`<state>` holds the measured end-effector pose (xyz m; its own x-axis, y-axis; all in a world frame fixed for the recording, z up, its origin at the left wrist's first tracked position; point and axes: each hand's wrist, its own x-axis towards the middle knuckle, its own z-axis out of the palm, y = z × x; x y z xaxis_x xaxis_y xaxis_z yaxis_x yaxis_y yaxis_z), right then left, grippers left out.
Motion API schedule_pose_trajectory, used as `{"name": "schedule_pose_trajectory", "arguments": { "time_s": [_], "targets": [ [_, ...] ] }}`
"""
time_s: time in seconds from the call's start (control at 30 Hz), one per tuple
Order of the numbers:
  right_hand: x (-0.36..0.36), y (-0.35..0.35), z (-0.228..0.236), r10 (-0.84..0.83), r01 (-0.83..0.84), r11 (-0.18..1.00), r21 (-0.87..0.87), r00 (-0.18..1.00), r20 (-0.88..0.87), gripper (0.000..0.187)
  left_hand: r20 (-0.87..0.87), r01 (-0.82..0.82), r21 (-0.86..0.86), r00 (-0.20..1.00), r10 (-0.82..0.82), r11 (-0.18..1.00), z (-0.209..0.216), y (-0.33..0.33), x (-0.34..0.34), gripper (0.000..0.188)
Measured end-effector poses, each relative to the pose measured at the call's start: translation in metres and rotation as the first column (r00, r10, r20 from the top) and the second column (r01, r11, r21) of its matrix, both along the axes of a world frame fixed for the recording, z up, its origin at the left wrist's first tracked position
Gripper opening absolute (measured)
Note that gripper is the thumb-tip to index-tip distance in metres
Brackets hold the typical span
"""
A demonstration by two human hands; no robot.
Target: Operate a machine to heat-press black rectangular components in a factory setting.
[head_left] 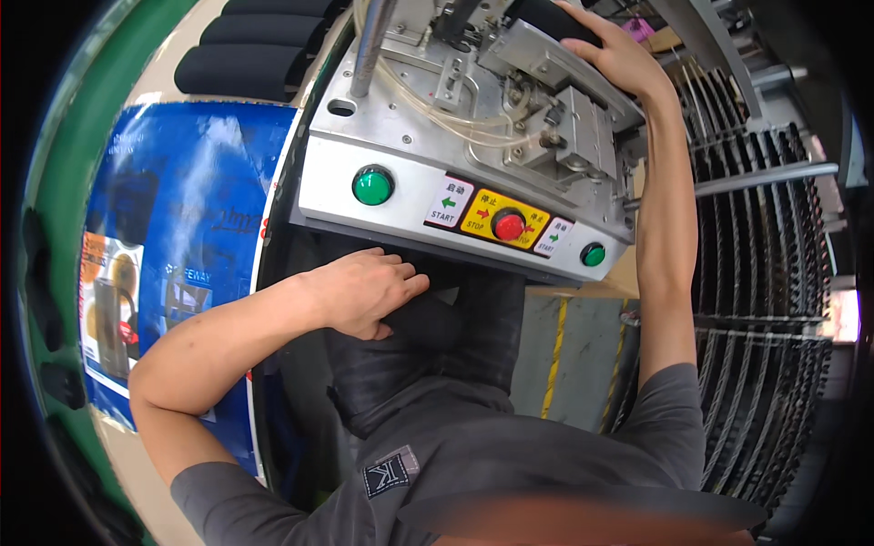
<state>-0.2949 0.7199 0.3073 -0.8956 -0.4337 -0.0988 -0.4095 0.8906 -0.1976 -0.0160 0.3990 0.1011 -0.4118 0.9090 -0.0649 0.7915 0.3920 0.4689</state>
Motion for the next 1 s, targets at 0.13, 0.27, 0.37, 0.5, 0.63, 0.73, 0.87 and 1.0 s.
{"name": "schedule_pose_trajectory", "arguments": {
  "time_s": [0.13,0.27,0.37,0.5,0.63,0.73,0.87,1.0],
  "targets": [
    [-0.009,-0.011,-0.004,-0.124,0.117,0.989,0.088,0.989,0.083,0.070,0.036,-0.012,-0.010,0.999,0.012,1.000,0.003,0.004,0.004,0.069],
    [0.001,-0.018,-0.011,0.141,-0.144,0.990,-0.002,0.976,-0.167,0.067,0.052,-0.033,0.063,0.998,0.030,0.997,0.015,0.007,0.002,0.072],
    [0.007,0.006,-0.026,0.142,-0.206,0.970,-0.126,0.910,-0.390,0.059,-0.006,-0.077,0.092,0.997,0.078,0.993,0.033,0.014,0.005,0.074],
    [0.099,0.017,-0.043,-0.062,-0.371,0.826,-0.424,0.689,-0.723,0.052,-0.138,-0.233,0.138,0.958,0.251,0.963,0.082,0.002,0.038,0.078],
    [0.213,0.061,-0.091,-0.334,-0.353,0.704,-0.616,0.601,-0.726,0.050,-0.277,-0.469,0.223,0.810,0.517,0.855,0.081,-0.016,0.047,0.079],
    [0.246,0.072,-0.144,-0.450,-0.222,0.722,-0.656,0.569,-0.688,0.049,-0.284,-0.514,0.171,0.791,0.542,0.840,0.062,-0.023,0.041,0.078],
    [0.245,0.075,-0.165,-0.473,-0.332,0.679,-0.654,0.484,-0.736,0.040,-0.266,-0.501,0.320,0.767,0.584,0.804,0.043,-0.028,0.040,0.076],
    [0.278,0.029,-0.198,-0.286,-0.545,0.470,-0.694,0.650,-0.704,0.023,-0.308,-0.411,0.442,0.765,0.566,0.797,0.031,-0.037,0.033,0.075]
  ]
}}
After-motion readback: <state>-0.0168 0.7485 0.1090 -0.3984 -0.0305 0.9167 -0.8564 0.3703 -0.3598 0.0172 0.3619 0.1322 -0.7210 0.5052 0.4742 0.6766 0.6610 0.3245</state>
